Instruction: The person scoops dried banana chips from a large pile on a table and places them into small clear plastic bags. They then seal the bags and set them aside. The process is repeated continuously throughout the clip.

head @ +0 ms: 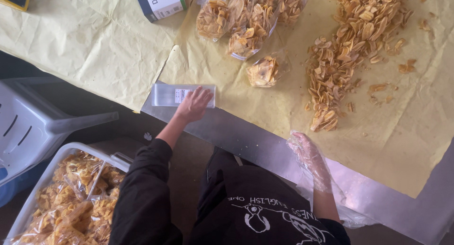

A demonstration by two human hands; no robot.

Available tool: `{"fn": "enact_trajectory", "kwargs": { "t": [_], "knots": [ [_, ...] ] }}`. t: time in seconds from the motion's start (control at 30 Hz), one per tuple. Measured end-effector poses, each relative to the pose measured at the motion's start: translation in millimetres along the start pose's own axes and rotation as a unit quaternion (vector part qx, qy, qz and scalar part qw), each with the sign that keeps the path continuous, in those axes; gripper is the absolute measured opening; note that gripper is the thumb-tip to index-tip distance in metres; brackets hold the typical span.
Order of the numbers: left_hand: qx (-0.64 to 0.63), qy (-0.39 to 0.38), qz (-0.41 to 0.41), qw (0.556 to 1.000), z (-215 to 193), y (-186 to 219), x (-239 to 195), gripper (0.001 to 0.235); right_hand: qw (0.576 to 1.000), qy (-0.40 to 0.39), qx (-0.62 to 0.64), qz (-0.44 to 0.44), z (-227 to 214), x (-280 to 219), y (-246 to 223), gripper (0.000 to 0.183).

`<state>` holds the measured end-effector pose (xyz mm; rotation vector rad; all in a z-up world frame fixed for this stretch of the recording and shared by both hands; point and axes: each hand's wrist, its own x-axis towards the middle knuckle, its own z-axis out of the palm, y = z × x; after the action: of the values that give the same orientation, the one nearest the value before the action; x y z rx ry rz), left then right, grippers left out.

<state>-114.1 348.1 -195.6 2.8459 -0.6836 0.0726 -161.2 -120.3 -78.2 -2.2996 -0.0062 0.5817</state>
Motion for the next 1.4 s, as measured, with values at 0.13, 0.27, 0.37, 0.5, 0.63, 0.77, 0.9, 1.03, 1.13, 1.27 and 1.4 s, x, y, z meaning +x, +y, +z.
{"fn": "enact_trajectory", "kwargs": {
  "t": [0.13,0.27,0.37,0.5,0.63,0.77,0.9,1.03,1.13,1.27,1.4],
  "knots": [
    [-0.069,0.036,-0.112,0.991,2.8,25.6,0.6,0.039,1.0,-0.013,0.027,-0.007,5.9,3.7,6.4,0.04],
    [-0.095,0.024,-0.175,0.98,22.1,19.6,2.1,0.025,0.935,-0.04,0.349,0.052,10.7,-1.5,0.6,0.038],
    [-0.204,-0.013,-0.226,0.952,12.5,9.7,8.1,0.028,0.999,-0.012,-0.034,0.006,-1.4,-3.0,-16.4,0.037],
    [-0.199,-0.006,-0.146,0.969,-13.5,-6.1,10.7,0.031,1.0,-0.011,0.002,-0.008,-4.2,-1.2,-32.0,0.037],
    [-0.179,-0.013,-0.154,0.972,-25.1,-6.7,28.5,0.025,0.998,-0.014,-0.033,-0.053,-9.3,3.2,-35.0,0.039],
    [-0.377,-0.059,-0.237,0.894,-25.6,49.2,62.3,0.012,0.909,-0.003,0.408,0.092,-12.2,22.2,-49.5,0.028],
    [-0.445,-0.012,-0.08,0.892,-40.3,154.8,106.2,0.034,0.87,0.086,0.468,-0.133,-20.9,21.8,-87.3,0.013],
    [-0.41,-0.055,-0.048,0.909,-79.2,239.9,146.3,0.034,0.826,0.161,0.533,-0.084,-20.9,13.7,-99.5,0.015],
    [-0.413,-0.012,-0.032,0.91,-100.9,266.1,165.4,0.035,0.882,0.199,0.412,-0.115,-23.4,8.2,-66.4,0.014],
    [-0.407,-0.019,0.074,0.91,-111.2,297.9,170.3,0.028,0.992,0.089,0.026,-0.082,-33.1,-0.8,17.2,0.032],
    [-0.279,0.003,0.272,0.921,-103.5,352.1,150.1,0.041,0.872,0.066,0.484,-0.021,-16.9,25.1,78.7,0.045]
  ]
}}
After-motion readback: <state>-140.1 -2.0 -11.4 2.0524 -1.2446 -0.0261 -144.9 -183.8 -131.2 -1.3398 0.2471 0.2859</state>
